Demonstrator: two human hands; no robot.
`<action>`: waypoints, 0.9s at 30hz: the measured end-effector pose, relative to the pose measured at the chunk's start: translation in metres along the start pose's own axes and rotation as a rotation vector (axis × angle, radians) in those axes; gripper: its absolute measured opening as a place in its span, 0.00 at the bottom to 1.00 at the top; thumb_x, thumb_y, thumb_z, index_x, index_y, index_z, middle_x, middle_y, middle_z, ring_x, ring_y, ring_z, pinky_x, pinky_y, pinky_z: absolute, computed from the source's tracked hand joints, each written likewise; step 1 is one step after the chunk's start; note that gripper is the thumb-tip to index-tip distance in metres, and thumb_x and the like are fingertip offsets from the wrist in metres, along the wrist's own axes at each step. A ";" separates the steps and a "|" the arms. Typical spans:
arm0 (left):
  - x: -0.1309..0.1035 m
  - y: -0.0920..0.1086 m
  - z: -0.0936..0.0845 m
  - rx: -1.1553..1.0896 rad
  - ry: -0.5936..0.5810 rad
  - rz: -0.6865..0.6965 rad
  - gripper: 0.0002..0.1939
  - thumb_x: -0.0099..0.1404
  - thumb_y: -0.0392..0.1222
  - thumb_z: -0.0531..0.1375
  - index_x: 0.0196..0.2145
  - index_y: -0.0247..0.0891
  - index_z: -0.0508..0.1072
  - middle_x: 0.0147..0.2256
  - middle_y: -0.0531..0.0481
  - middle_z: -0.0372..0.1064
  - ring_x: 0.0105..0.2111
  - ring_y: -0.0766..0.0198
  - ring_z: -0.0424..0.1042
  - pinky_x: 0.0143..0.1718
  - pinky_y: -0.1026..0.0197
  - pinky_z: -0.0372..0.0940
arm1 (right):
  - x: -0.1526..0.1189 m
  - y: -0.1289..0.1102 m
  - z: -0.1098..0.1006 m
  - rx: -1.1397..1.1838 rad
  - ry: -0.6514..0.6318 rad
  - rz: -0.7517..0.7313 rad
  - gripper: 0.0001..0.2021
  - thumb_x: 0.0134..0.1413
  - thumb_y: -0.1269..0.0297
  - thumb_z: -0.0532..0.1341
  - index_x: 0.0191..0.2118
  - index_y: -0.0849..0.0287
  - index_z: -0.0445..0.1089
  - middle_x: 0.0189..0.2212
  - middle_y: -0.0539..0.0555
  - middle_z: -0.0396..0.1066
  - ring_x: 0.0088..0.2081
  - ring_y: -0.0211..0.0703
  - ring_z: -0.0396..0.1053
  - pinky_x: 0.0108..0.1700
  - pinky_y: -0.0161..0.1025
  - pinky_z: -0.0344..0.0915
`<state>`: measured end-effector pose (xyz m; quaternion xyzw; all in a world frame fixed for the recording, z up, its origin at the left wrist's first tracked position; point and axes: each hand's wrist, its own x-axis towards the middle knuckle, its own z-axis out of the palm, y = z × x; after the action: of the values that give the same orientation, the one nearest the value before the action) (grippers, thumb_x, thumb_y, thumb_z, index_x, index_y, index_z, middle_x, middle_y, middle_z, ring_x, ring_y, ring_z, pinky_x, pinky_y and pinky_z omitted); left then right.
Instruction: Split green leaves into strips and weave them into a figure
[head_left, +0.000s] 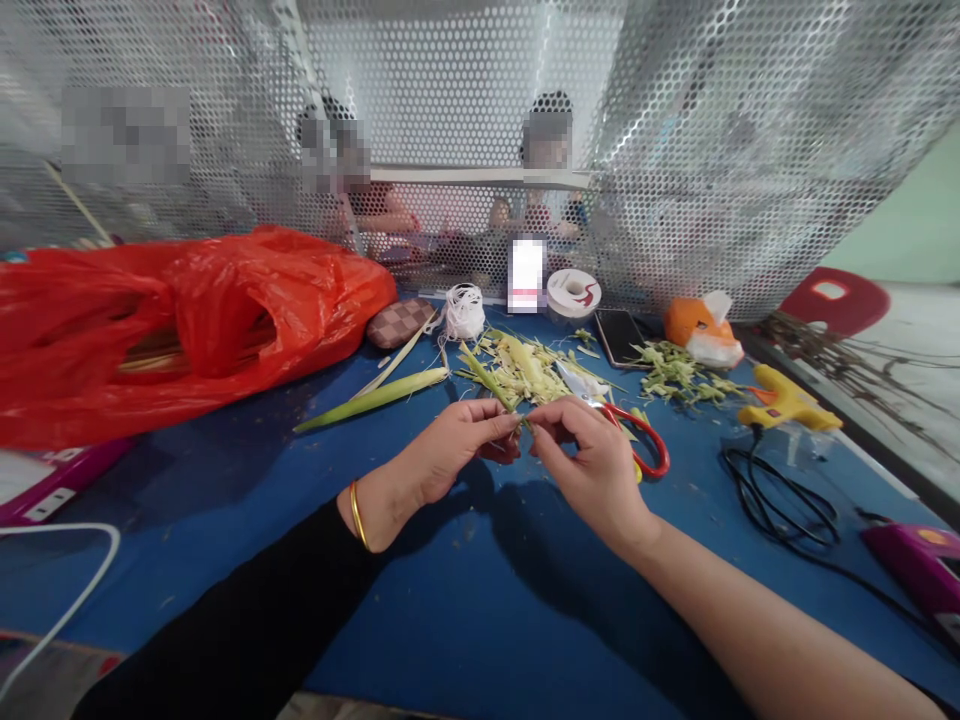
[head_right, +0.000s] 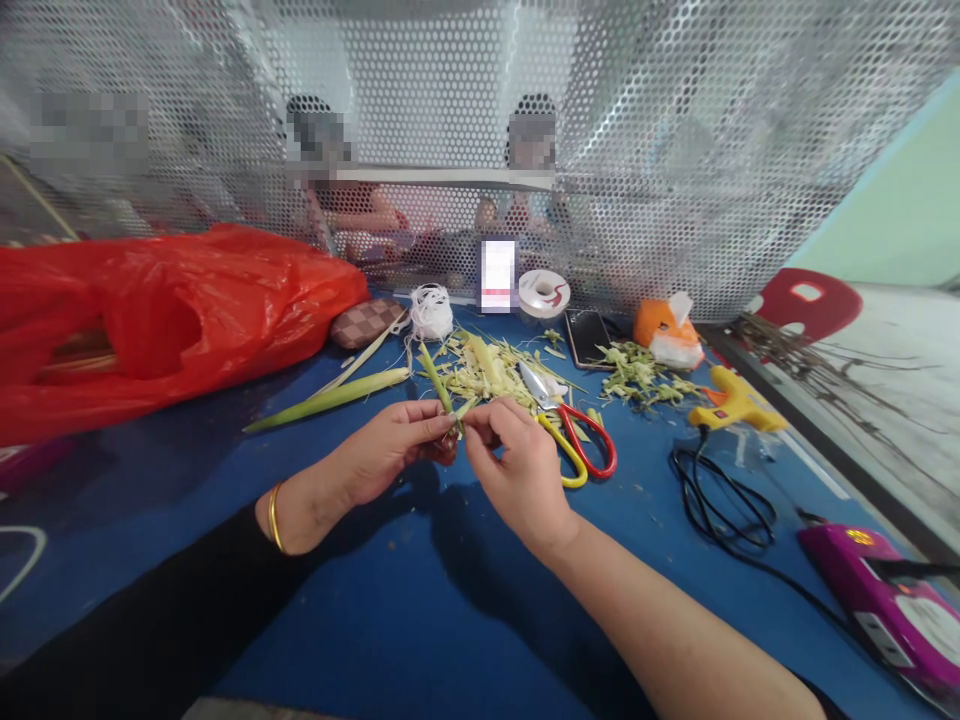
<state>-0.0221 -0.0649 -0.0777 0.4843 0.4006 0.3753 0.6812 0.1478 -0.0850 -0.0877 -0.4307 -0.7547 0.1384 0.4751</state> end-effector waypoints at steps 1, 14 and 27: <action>0.000 0.000 0.000 -0.007 -0.005 -0.005 0.17 0.52 0.51 0.68 0.26 0.34 0.72 0.25 0.54 0.68 0.26 0.67 0.69 0.34 0.61 0.62 | 0.000 0.001 0.000 -0.005 -0.001 -0.018 0.06 0.56 0.74 0.57 0.33 0.59 0.70 0.26 0.50 0.68 0.26 0.36 0.66 0.28 0.34 0.63; 0.000 0.002 -0.002 0.004 0.062 -0.089 0.11 0.50 0.44 0.68 0.23 0.34 0.72 0.22 0.52 0.70 0.24 0.67 0.70 0.33 0.62 0.64 | 0.000 0.002 -0.001 -0.077 -0.057 -0.068 0.07 0.58 0.72 0.55 0.33 0.58 0.71 0.27 0.51 0.70 0.27 0.37 0.68 0.30 0.35 0.64; 0.000 0.001 -0.002 0.029 0.060 -0.115 0.10 0.50 0.43 0.66 0.22 0.34 0.73 0.22 0.51 0.71 0.24 0.66 0.71 0.32 0.62 0.64 | -0.002 0.008 0.002 -0.230 -0.128 -0.183 0.09 0.61 0.71 0.53 0.36 0.60 0.71 0.31 0.55 0.70 0.31 0.41 0.70 0.33 0.36 0.64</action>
<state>-0.0242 -0.0638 -0.0775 0.4590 0.4534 0.3439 0.6822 0.1507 -0.0816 -0.0943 -0.4021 -0.8304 0.0344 0.3842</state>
